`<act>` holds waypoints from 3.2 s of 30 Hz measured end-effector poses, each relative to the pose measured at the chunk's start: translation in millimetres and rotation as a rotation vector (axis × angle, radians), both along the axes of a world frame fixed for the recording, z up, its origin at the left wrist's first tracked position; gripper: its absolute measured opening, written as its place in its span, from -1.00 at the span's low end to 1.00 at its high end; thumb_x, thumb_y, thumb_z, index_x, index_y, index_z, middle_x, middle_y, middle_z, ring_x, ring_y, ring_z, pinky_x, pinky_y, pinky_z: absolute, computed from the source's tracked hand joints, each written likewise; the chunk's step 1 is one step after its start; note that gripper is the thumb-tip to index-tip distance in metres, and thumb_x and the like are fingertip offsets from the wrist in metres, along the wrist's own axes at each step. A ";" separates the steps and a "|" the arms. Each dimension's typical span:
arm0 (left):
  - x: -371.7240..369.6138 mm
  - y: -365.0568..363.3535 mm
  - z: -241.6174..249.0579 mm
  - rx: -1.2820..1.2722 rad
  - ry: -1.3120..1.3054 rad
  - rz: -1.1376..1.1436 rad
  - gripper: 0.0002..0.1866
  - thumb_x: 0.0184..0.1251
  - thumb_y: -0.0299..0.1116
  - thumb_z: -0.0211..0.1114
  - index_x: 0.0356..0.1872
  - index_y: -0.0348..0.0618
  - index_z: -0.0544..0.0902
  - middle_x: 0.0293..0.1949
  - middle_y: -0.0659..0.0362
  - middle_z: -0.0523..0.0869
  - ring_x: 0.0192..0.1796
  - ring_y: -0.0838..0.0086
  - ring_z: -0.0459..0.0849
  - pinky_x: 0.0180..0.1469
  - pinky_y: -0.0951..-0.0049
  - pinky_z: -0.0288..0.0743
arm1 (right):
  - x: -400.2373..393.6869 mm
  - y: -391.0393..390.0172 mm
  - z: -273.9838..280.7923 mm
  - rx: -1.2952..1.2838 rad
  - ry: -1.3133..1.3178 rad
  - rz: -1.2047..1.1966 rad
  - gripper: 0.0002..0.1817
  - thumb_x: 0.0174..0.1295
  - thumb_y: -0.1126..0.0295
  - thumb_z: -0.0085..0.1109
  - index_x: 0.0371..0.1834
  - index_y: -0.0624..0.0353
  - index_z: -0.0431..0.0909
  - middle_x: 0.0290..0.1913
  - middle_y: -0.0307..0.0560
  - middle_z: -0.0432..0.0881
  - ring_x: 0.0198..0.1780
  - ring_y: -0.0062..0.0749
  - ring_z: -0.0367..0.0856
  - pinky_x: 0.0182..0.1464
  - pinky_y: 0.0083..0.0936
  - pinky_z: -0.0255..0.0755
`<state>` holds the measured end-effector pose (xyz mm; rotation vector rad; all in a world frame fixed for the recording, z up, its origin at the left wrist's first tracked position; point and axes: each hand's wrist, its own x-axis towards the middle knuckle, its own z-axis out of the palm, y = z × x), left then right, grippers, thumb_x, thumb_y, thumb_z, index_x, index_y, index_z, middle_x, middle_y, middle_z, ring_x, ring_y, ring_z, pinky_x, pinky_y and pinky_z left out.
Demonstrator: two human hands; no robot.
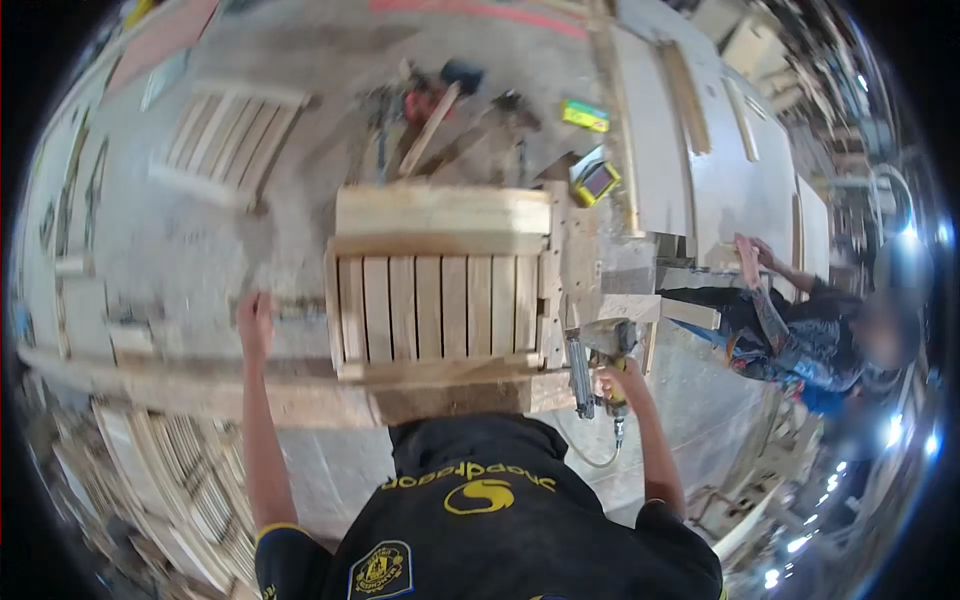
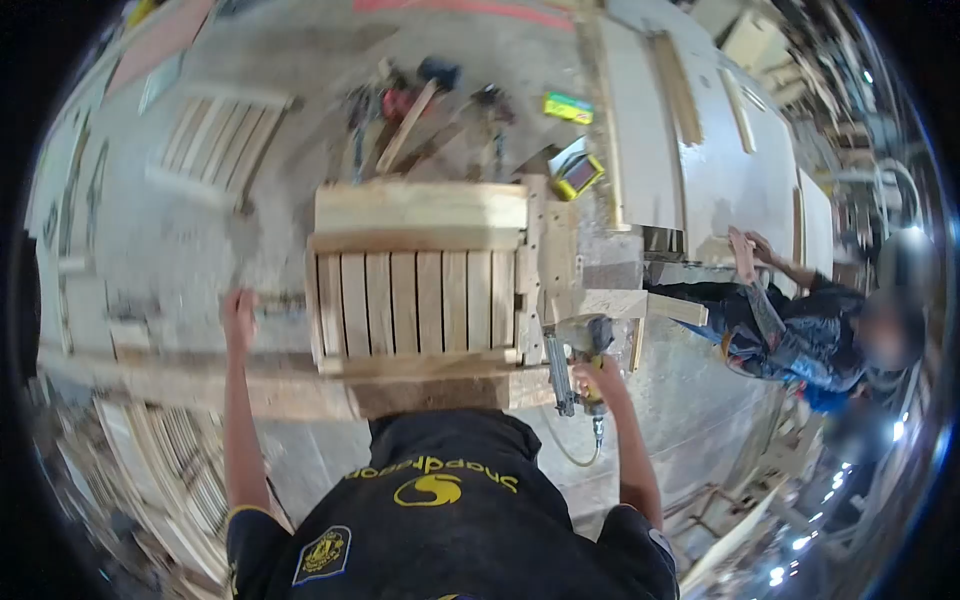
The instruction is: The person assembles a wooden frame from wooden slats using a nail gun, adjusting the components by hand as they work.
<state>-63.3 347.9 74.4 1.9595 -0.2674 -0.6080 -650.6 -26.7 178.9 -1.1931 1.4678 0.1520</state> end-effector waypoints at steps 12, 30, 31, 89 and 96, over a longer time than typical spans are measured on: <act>45.7 -141.0 102.8 0.657 0.046 -0.736 -0.43 0.26 0.20 0.08 -0.53 -0.19 0.59 -0.72 0.18 0.55 -0.65 0.32 0.55 -0.56 0.25 0.43 | 214.4 -83.2 -26.3 0.080 -0.489 -0.458 -0.63 0.31 0.09 -0.01 -0.34 0.19 0.57 -0.45 -0.15 0.61 -0.54 -0.47 0.59 -0.58 -0.59 0.40; 143.9 -397.9 393.3 -1.134 0.101 -0.733 -0.66 0.44 -0.16 -0.03 -0.43 -0.18 0.48 -0.58 0.27 0.36 -0.48 0.57 0.31 -0.36 0.55 0.22 | 364.4 -34.8 -38.4 -0.914 -0.238 0.447 -0.34 0.22 -0.05 0.04 0.24 0.22 0.30 0.26 0.12 0.37 0.31 0.03 0.28 0.33 -0.11 0.11; 131.8 -373.0 394.2 -0.875 -0.184 -0.510 -0.65 0.44 -0.16 -0.06 -0.47 -0.17 0.45 -0.58 0.25 0.38 -0.48 0.56 0.34 -0.35 0.55 0.23 | 356.3 1.7 -69.7 -0.813 -0.085 0.513 -0.28 0.25 -0.06 -0.01 0.31 0.27 0.19 0.34 0.14 0.25 0.39 0.01 0.14 0.38 -0.13 0.00; -65.4 413.3 142.2 0.302 -0.265 1.052 -0.73 0.09 -0.31 0.18 -0.31 -0.33 0.61 -0.31 -0.27 0.61 -0.18 -0.09 0.61 -0.09 0.05 0.48 | 607.8 422.1 38.3 -0.464 -0.902 0.795 -0.73 0.16 0.29 0.13 -0.30 0.33 0.55 -0.38 -0.17 0.51 -0.32 -0.39 0.44 -0.22 -0.41 0.37; 2.1 603.5 141.6 0.480 -0.195 1.270 -0.47 0.11 -0.18 0.24 -0.06 -0.49 0.46 -0.29 -0.27 0.65 -0.21 -0.10 0.65 -0.09 0.04 0.52 | 792.7 661.0 -17.8 -0.045 -1.006 0.991 -0.86 0.08 0.40 0.17 -0.41 0.27 0.53 -0.42 -0.22 0.55 -0.38 -0.54 0.44 -0.27 -0.57 0.35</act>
